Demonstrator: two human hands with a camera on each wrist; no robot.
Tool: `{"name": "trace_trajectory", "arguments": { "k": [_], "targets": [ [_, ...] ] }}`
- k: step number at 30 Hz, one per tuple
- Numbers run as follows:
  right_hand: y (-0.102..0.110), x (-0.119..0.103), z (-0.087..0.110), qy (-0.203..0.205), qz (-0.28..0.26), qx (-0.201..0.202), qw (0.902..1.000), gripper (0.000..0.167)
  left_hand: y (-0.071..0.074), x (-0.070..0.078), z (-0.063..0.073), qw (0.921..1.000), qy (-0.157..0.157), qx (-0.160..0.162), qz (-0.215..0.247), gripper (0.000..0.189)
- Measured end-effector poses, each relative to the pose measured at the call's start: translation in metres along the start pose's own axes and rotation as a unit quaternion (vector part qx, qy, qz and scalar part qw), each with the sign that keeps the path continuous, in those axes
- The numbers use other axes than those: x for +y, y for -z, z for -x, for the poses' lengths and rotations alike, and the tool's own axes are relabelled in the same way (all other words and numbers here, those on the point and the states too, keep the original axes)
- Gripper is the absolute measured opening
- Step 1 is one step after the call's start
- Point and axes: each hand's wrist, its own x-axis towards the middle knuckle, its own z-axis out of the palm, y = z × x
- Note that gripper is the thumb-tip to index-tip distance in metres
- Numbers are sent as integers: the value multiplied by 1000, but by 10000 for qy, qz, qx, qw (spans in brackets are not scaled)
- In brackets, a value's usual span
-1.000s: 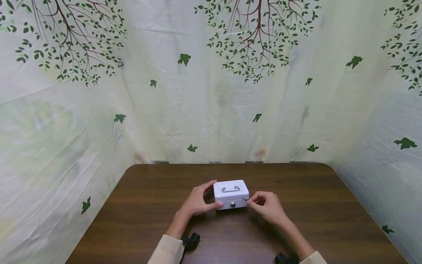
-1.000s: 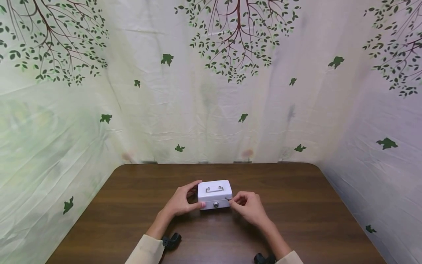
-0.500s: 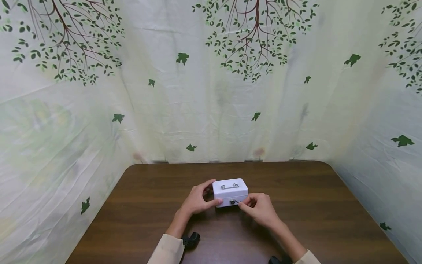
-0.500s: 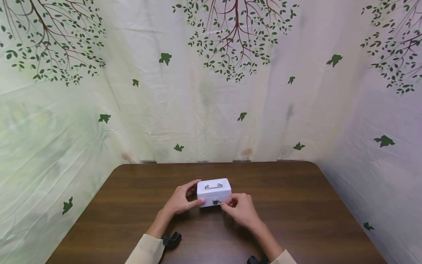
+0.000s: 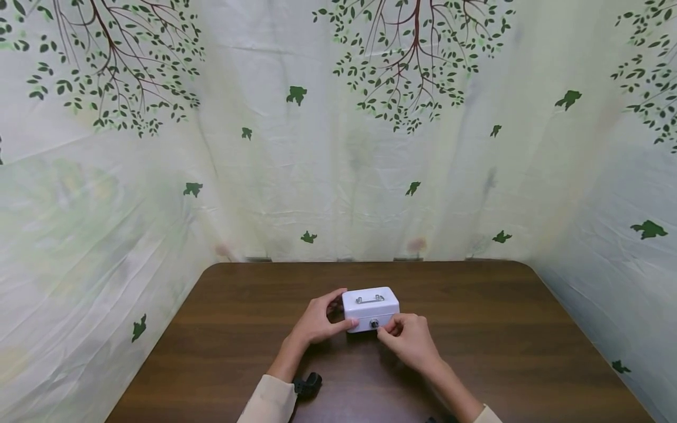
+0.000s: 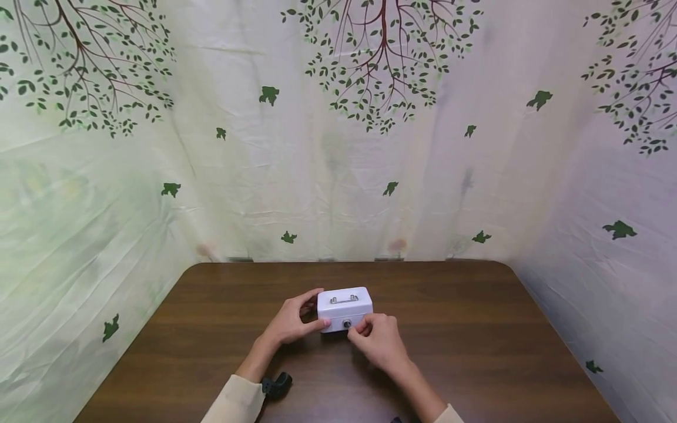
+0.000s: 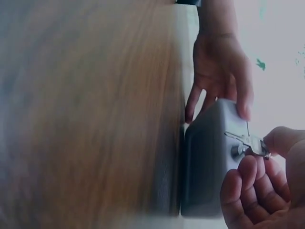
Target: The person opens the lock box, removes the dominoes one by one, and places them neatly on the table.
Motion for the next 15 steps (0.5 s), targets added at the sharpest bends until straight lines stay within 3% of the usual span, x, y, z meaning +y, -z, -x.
{"name": "trace_trajectory", "arguments": {
  "k": [10, 15],
  "targets": [
    [-10, -8, 6, 12, 123, 235, 9996, 25, -1, -2, -1, 9995, -143, -55, 265, 88],
    [-13, -12, 9, -40, 149, 319, 9994, 24, -1, -3, -1, 9996, -66, -60, 284, 90]
  ]
}}
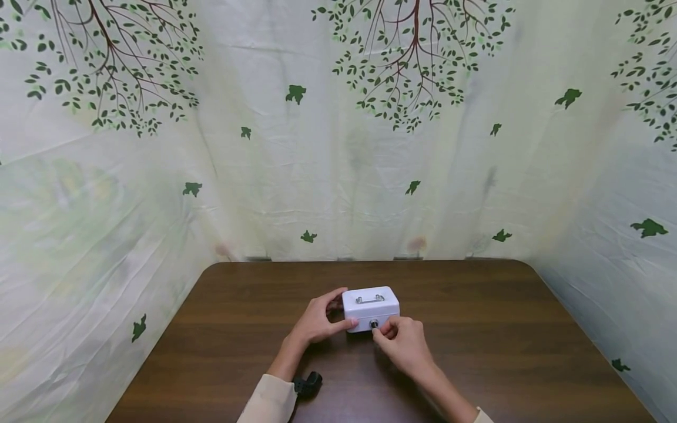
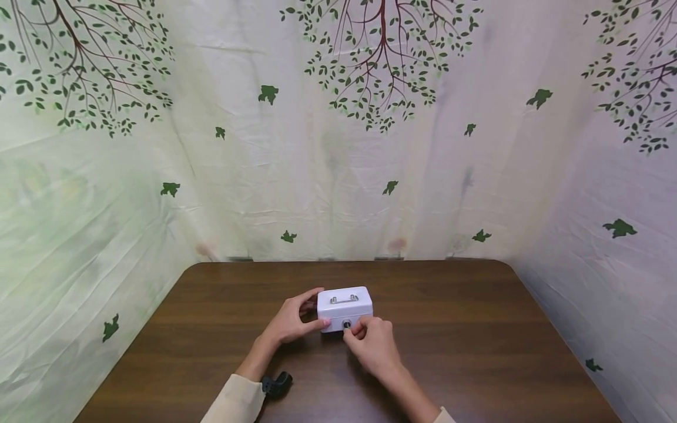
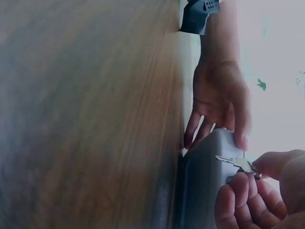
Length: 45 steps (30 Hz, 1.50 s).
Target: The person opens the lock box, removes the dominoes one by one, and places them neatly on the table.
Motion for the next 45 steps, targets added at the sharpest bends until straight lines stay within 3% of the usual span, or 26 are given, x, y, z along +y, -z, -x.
{"name": "trace_trajectory", "arguments": {
  "k": [21, 32, 39, 45],
  "targets": [
    [-8, -12, 7, 224, 875, 366, 9952, 25, 0, -5, 3, 9999, -4, 67, -126, 90],
    [-10, -13, 9, 320, 841, 446, 9949, 25, -1, -7, 3, 9999, -28, 74, -144, 89],
    [-9, -10, 6, 140, 569, 454, 9972, 24, -1, -5, 3, 9999, -24, 65, -132, 89],
    [-8, -9, 2, 48, 692, 482, 9964, 23, 0, -3, 1, 9998, -52, 58, -176, 91]
  ]
}}
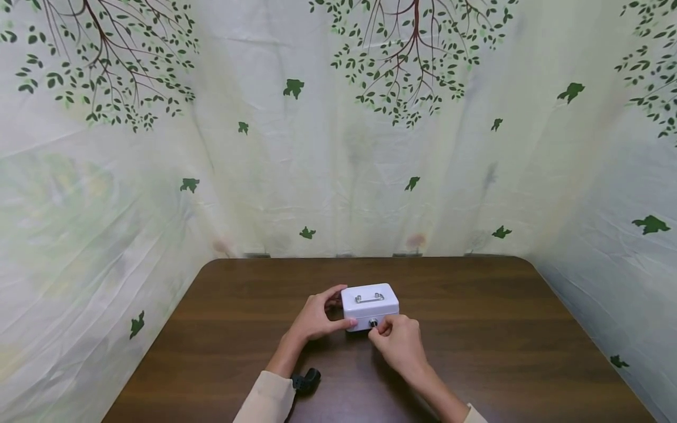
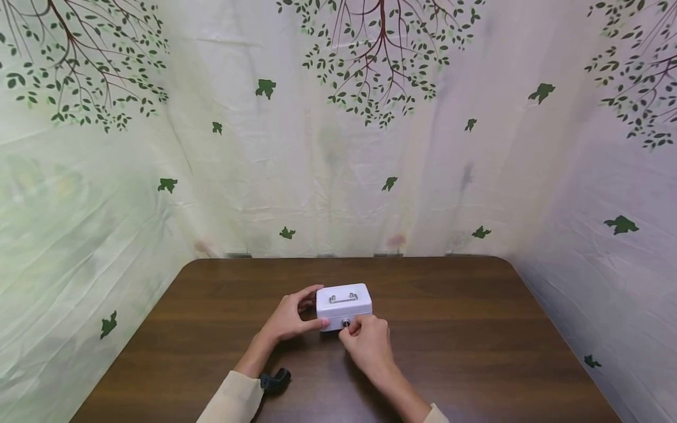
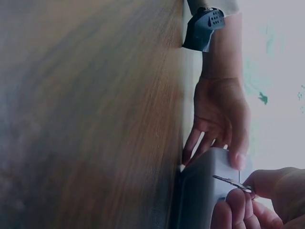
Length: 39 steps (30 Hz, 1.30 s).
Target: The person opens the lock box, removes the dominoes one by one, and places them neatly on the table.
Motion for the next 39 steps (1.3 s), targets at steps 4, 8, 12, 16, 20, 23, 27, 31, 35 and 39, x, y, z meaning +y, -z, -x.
{"name": "trace_trajectory", "arguments": {
  "k": [4, 8, 12, 16, 20, 23, 27, 31, 35, 39],
  "targets": [
    [0, 1, -1, -56, 11, 48, 10000, 24, -1, 0, -2, 10000, -19, -36, -18, 91],
    [-1, 3, -1, -128, -64, 75, 9999, 23, -2, 0, -2, 10000, -39, -29, 9, 91],
    [-2, 3, -1, -204, -175, 7, 9996, 21, -1, 1, -2, 10000, -56, -8, 4, 90],
    [-2, 4, -1, -318, -375, -130, 9987, 21, -1, 1, -2, 10000, -69, -39, -27, 90],
    [-1, 4, -1, -533, -783, -328, 9950, 20, -1, 0, -2, 9999, -97, -62, -87, 91],
    [-1, 4, -2, -755, -1136, -481, 9895, 18, -1, 0, -2, 9999, -78, -46, -92, 91],
    [1, 5, -2, -997, -1476, -636, 9820, 17, 0, 0, -2, 9999, -90, -13, -64, 92],
    [1, 8, -1, -1132, -1678, -775, 9762, 18, 0, 1, -2, 9998, -153, -62, -90, 94],
    [1, 9, 0, -1313, -1918, -873, 9687, 19, 0, 1, -2, 9999, -105, -101, -85, 94],
    [1, 9, -1, -1461, -2255, -942, 9586, 19, 0, 1, -2, 9999, -24, -88, -42, 94]
  ]
}}
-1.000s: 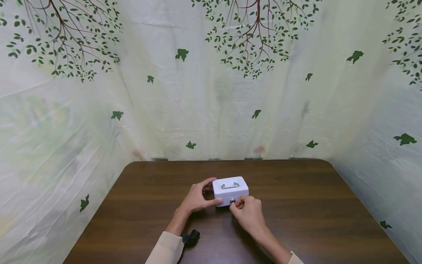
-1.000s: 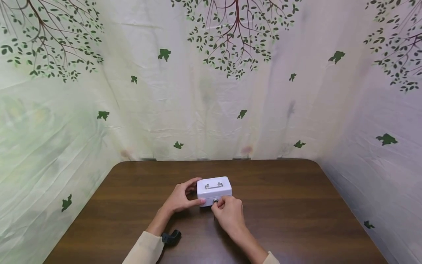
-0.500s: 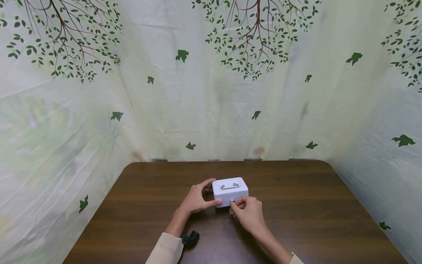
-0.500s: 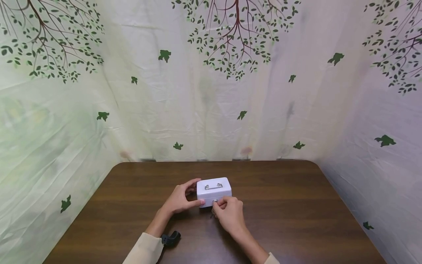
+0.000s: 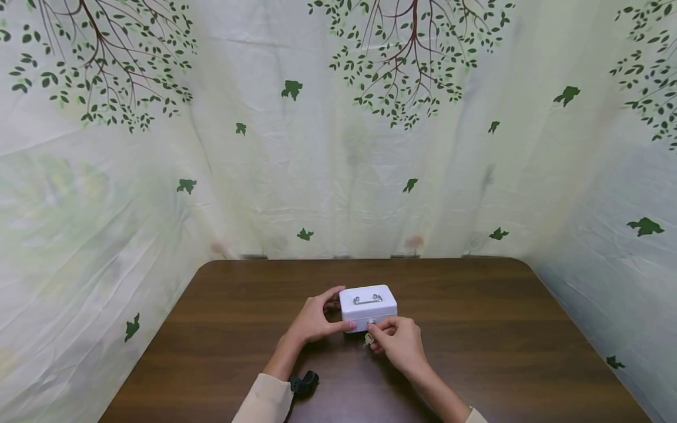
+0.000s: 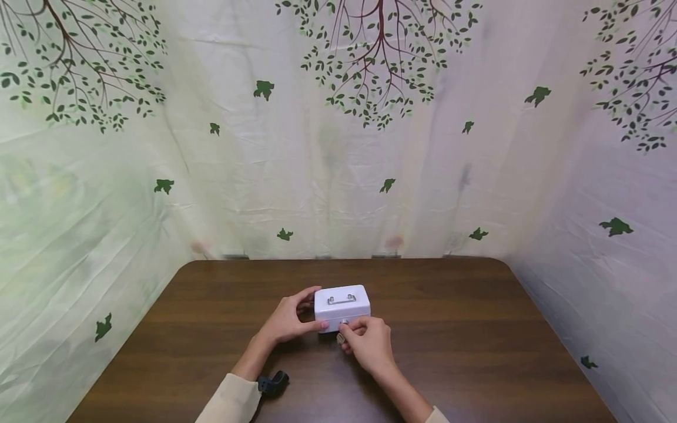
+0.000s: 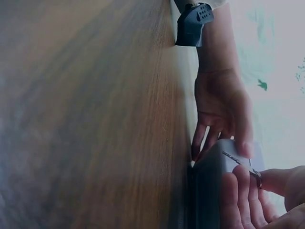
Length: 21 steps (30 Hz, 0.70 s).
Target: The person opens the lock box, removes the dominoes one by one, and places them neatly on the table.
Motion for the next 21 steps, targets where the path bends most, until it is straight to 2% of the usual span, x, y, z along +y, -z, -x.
{"name": "trace_trajectory", "arguments": {
  "k": [8, 15, 21],
  "targets": [
    [-1, 6, -3, -380, -612, -309, 9969, 22, 0, -2, 1, 9999, 103, -40, -39, 96],
    [0, 9, -5, -740, -1399, -636, 9853, 25, 1, -3, 1, 9998, 151, -78, -80, 97],
    [3, 8, -5, -910, -1670, -863, 9779, 30, 1, -1, 1, 9999, 73, -89, 10, 95]
  ]
}}
